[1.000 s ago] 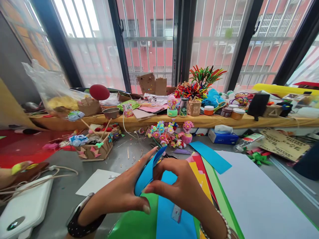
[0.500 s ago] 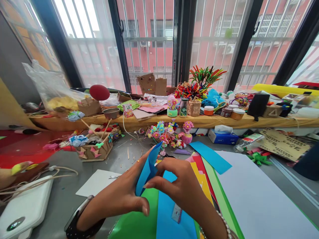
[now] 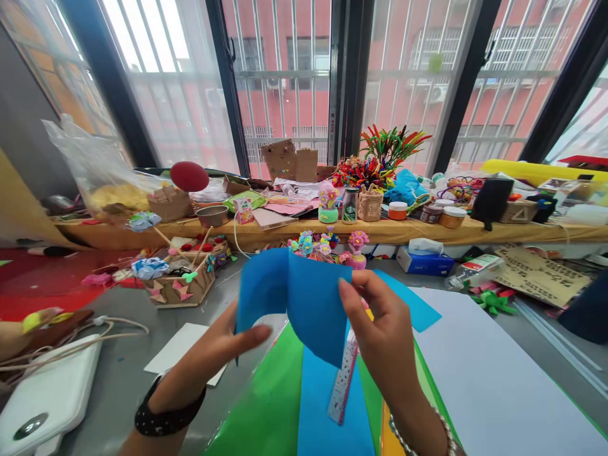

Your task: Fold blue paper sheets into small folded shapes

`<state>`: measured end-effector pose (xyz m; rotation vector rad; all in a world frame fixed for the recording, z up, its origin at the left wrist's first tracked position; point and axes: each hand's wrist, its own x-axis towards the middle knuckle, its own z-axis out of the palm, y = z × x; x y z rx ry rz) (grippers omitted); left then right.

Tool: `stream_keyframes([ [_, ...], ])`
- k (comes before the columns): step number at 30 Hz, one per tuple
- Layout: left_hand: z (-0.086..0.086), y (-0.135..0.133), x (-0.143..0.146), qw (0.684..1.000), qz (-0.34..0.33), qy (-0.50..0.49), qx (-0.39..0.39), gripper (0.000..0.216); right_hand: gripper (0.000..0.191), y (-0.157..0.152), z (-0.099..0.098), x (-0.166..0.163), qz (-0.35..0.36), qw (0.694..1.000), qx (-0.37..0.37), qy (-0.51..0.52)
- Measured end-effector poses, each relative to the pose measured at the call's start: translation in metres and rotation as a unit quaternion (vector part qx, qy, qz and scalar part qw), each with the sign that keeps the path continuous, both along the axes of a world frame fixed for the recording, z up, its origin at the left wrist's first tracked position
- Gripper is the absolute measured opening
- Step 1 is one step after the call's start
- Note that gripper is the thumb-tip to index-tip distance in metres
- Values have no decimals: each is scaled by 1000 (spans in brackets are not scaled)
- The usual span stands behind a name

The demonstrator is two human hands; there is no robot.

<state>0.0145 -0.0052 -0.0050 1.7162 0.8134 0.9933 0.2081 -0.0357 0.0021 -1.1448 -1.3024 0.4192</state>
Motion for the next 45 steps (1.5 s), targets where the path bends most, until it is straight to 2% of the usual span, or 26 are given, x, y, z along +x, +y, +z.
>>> stream_keyframes([
  [2,-2,7,-1,994,4,-78,-79,48,12,-1,2,5,6,1000,15,11],
  [3,-3,10,-2,990,20,-104,-95,44,12,-1,3,8,10,1000,21,12],
  [5,-5,16,-2,989,97,-106,-44,48,12,-2,4,11,23,999,28,5],
  [7,-6,17,0,974,213,-46,63,52,13,-3,4,13,51,998,26,-15],
  [9,-5,13,3,932,299,49,196,47,11,-3,4,14,81,995,19,-49],
  [12,-1,3,6,840,367,165,364,28,11,-4,5,12,105,988,12,-115],
  [15,1,-4,5,769,396,245,438,21,14,-5,8,9,135,978,4,-158],
  [17,0,-4,2,750,399,291,439,17,16,-5,8,9,131,976,-3,-174],
  [19,-2,-4,1,753,399,319,415,13,16,-2,5,10,78,979,-9,-189],
  [22,-4,-6,5,771,385,324,390,12,19,8,-3,10,-47,973,12,-225],
  [25,-5,-13,12,773,369,312,411,13,39,19,-12,6,-157,928,131,-311],
  [28,-5,-21,18,775,356,292,432,14,32,21,-15,-1,-145,885,198,-396],
  [30,-5,-25,21,779,346,276,444,13,21,17,-14,-7,-145,873,200,-421],
  [33,-7,-30,26,780,333,262,461,11,11,10,-12,-13,-181,862,166,-443],
  [36,-8,-33,31,774,322,266,476,12,12,7,-12,-14,-163,872,146,-437],
  [41,-5,-37,34,768,300,275,494,13,14,10,-11,-10,-38,924,134,-356],
  [45,0,-37,29,742,316,300,510,12,15,7,-9,-10,-44,918,137,-370],
])
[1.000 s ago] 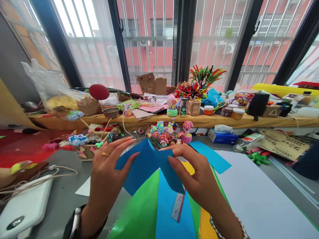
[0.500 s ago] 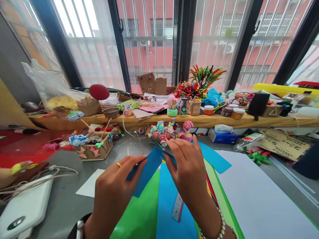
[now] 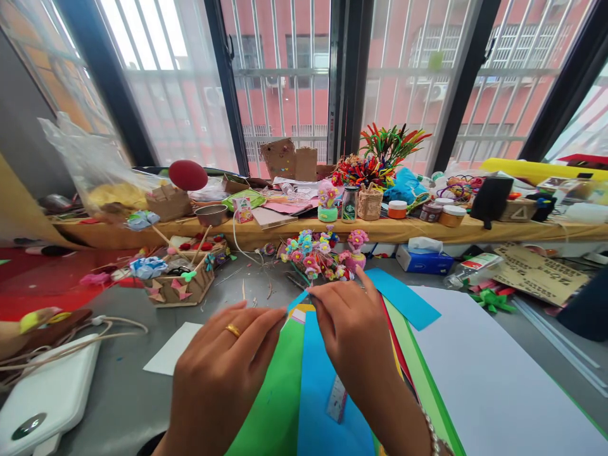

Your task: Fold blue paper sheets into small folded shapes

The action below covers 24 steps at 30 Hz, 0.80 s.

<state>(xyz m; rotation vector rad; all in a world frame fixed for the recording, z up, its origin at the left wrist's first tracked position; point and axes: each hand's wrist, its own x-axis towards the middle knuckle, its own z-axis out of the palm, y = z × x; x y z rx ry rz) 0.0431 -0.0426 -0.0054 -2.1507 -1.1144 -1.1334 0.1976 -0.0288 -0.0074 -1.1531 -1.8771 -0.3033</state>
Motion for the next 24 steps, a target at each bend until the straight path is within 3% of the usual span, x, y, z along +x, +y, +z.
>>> stream_keyframes([
  [6,-4,6,-7,993,78,80,-22,17,17,-3,-1,-8,49,997,-38,-51],
  [14,-3,5,3,999,16,36,5,19,16,-5,0,-8,70,996,-51,-20],
  [24,-1,2,4,1000,-6,11,4,21,16,-10,3,-10,70,997,-23,-5],
])
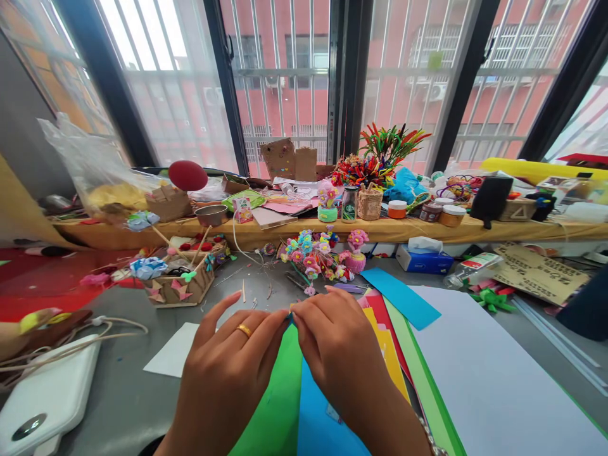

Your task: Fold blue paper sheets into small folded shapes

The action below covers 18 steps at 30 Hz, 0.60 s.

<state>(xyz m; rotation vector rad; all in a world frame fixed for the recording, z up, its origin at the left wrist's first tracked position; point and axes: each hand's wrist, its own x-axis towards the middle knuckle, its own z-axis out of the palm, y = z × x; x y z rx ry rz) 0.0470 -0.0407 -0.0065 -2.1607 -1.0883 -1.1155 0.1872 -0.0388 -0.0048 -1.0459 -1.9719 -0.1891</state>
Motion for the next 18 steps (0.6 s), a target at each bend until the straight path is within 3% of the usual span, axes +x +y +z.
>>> stream_keyframes([
  [18,-4,-3,0,1000,0,14,-11,15,18,-2,3,2,8,1000,-17,5],
])
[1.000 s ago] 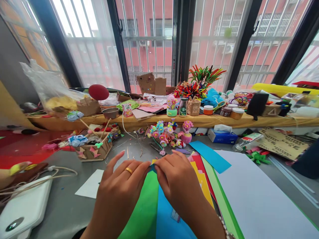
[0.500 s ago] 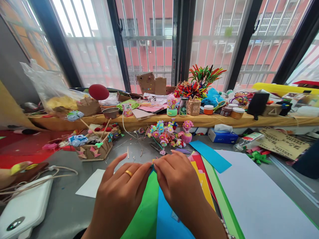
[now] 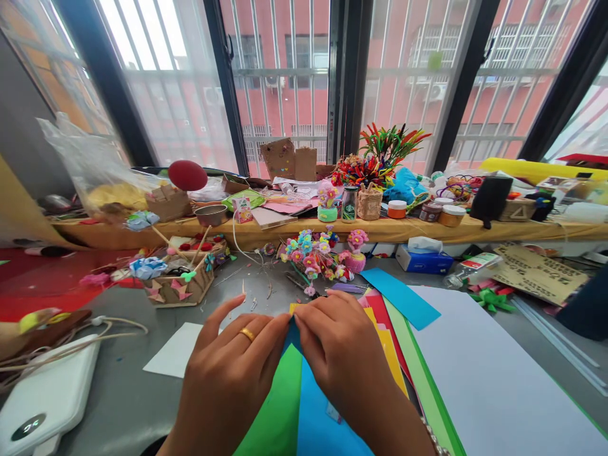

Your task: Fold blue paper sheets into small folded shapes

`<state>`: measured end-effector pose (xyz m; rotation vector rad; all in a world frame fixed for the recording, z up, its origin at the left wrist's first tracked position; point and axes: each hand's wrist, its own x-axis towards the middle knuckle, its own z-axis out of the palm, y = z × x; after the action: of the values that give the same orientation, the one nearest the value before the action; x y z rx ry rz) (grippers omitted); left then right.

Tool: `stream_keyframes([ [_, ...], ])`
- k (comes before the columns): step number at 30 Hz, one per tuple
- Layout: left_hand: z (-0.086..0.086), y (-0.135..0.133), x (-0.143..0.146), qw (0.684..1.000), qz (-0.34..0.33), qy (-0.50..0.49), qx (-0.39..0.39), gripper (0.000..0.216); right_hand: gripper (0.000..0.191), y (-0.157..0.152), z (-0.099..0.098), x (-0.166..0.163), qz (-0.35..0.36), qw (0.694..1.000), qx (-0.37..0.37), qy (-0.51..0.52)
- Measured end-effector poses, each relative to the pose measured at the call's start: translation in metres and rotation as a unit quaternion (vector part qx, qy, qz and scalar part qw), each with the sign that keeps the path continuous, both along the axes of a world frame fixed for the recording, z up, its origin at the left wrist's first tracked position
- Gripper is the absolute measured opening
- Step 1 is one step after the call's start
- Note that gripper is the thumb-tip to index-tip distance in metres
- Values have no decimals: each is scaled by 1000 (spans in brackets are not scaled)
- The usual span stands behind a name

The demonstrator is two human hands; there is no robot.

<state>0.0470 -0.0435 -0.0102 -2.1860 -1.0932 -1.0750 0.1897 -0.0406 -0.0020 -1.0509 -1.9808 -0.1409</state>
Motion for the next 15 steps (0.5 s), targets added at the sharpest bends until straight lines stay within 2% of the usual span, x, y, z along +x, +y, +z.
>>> stream_keyframes([
  [7,-7,-1,6,999,38,14,-13,21,23,-1,-4,-7,-30,999,-28,-27],
  [15,-9,-4,7,999,40,24,-15,21,26,-2,-5,-7,-51,997,-52,-28],
])
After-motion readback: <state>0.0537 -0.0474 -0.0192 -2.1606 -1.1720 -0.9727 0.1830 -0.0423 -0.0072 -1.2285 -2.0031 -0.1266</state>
